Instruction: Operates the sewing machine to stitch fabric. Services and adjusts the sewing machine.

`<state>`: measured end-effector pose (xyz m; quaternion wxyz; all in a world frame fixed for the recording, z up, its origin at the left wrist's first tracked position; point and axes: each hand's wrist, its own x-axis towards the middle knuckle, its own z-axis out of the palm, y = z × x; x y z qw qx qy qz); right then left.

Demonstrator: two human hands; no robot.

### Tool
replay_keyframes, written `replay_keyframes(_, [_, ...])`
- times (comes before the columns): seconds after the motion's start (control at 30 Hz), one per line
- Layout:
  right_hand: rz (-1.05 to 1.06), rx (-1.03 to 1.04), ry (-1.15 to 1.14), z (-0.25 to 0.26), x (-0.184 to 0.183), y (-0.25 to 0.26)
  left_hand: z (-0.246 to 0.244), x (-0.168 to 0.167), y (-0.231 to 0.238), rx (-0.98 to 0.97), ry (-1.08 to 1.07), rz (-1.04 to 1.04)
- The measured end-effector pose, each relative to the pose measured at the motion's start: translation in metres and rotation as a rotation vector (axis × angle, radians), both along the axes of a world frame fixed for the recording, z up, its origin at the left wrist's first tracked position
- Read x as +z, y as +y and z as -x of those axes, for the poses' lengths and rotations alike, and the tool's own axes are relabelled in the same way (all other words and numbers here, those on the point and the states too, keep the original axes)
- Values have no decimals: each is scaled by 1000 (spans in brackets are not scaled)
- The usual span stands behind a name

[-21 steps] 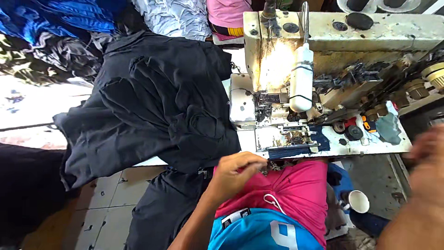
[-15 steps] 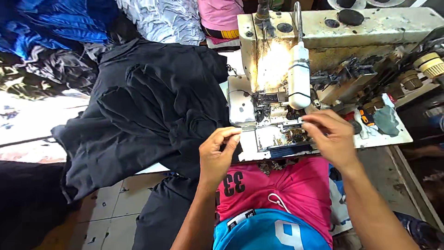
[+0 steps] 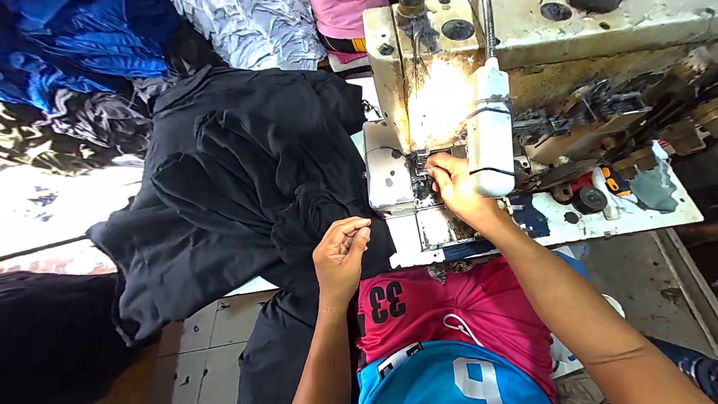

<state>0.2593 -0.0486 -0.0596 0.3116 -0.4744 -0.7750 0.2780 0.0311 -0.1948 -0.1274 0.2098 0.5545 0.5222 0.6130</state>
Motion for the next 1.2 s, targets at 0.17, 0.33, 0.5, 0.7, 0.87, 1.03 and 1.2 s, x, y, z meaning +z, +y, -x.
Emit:
replay_keyframes(0.17, [-219,-95,-64,3,-5,-16,-4,1,5,6,40,-26])
replay_keyframes(0.33, [-160,-101,-82,-16,13,-24,-6,-2,7,23,89,-23])
replay_keyframes(0.5, [441,288,293,-49,29,-25,-7,0,10,-18,97,-56])
replay_keyframes(0.7, [246,417,223,-75,22,-47,-34,33,4,-147,3,-114])
replay_keyframes(0.87, [7,551,178,-81,10,-70,-77,73,16,-252,-7,248])
replay_keyframes(1.03, [-205,650,75,-74,3,-97,-100,74,41,-393,-243,440])
replay_keyframes(1.2, [-108,802,-173,-90,-5,-123,-99,81,37,-411,-448,485])
